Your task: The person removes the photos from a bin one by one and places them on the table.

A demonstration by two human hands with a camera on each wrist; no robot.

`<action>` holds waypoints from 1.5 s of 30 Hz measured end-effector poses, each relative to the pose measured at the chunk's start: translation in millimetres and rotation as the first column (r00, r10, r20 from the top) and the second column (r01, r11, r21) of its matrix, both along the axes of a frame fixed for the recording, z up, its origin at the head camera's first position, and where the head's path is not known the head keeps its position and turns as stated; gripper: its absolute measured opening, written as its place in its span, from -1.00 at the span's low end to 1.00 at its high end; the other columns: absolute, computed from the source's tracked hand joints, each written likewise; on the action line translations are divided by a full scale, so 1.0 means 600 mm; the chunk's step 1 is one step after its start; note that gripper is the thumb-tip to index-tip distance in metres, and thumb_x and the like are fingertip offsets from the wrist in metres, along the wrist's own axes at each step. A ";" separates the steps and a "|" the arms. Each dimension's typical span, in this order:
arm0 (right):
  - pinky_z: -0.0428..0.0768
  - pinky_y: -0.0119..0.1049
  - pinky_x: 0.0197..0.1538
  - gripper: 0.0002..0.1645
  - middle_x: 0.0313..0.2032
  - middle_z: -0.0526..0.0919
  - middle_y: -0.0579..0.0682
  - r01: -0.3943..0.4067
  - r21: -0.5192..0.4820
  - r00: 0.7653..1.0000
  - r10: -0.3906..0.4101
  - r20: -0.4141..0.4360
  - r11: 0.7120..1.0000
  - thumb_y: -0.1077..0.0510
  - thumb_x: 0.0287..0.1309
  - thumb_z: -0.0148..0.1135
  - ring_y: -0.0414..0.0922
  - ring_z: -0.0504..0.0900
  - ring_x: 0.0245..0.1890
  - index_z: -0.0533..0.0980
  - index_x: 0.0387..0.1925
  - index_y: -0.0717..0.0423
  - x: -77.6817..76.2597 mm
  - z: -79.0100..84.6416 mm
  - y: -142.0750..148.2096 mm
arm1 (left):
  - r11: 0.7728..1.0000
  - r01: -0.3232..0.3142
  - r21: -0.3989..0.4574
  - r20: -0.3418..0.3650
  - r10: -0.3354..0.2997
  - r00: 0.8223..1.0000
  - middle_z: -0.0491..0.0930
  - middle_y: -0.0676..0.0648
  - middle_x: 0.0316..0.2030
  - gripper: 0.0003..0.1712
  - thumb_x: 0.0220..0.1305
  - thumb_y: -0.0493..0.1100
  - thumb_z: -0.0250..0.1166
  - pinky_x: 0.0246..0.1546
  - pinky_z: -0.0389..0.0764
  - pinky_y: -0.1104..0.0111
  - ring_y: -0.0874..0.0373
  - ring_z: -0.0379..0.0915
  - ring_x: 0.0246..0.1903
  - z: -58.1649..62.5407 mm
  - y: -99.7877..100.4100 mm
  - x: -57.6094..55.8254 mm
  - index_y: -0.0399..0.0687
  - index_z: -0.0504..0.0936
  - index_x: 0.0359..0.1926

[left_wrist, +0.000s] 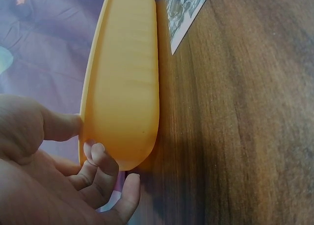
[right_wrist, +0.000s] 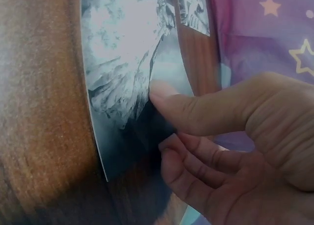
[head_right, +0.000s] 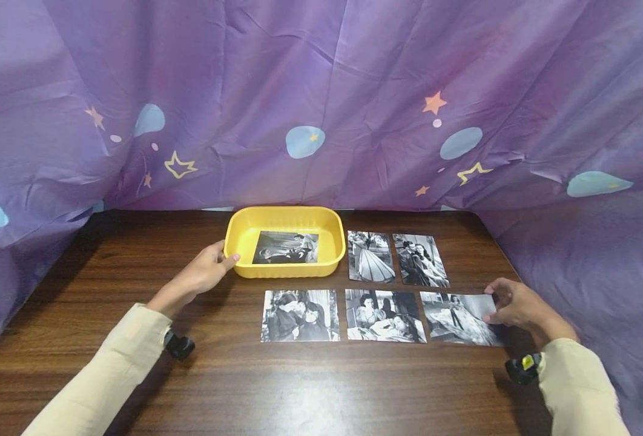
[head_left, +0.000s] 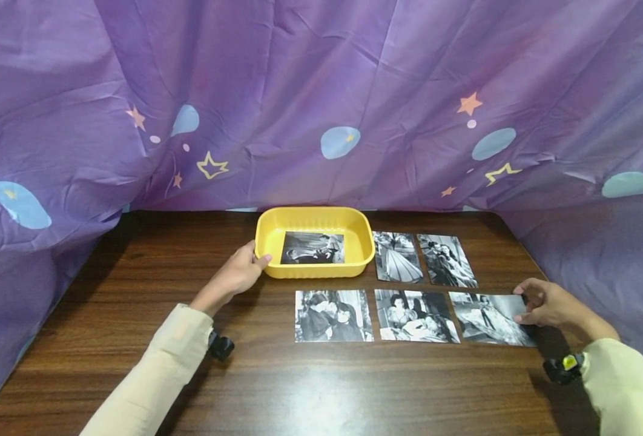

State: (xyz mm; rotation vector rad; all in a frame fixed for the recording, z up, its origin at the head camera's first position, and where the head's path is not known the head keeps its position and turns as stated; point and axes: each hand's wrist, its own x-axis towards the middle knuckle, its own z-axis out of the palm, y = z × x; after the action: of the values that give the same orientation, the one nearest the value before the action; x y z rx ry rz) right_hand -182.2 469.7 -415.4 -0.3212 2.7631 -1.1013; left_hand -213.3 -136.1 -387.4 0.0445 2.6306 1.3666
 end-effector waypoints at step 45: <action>0.63 -0.05 -0.08 -0.64 -0.22 0.72 0.23 -0.227 0.158 0.938 0.260 -0.229 0.961 0.22 0.07 0.51 0.11 0.71 -0.23 0.62 -0.13 0.33 -0.178 0.095 -0.509 | 1.000 -0.008 0.019 0.005 0.008 1.000 0.53 -0.24 -0.17 -0.45 0.57 -0.14 0.05 0.14 0.39 0.04 -0.08 0.40 -0.03 -0.002 0.000 0.001 -0.31 0.28 0.43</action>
State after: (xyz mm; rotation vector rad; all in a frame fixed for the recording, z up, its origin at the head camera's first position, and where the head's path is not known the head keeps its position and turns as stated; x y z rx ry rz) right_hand -288.9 164.2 -358.6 -0.8116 2.8839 -0.8678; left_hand -212.6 -136.2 -388.4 0.0328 2.6171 1.3928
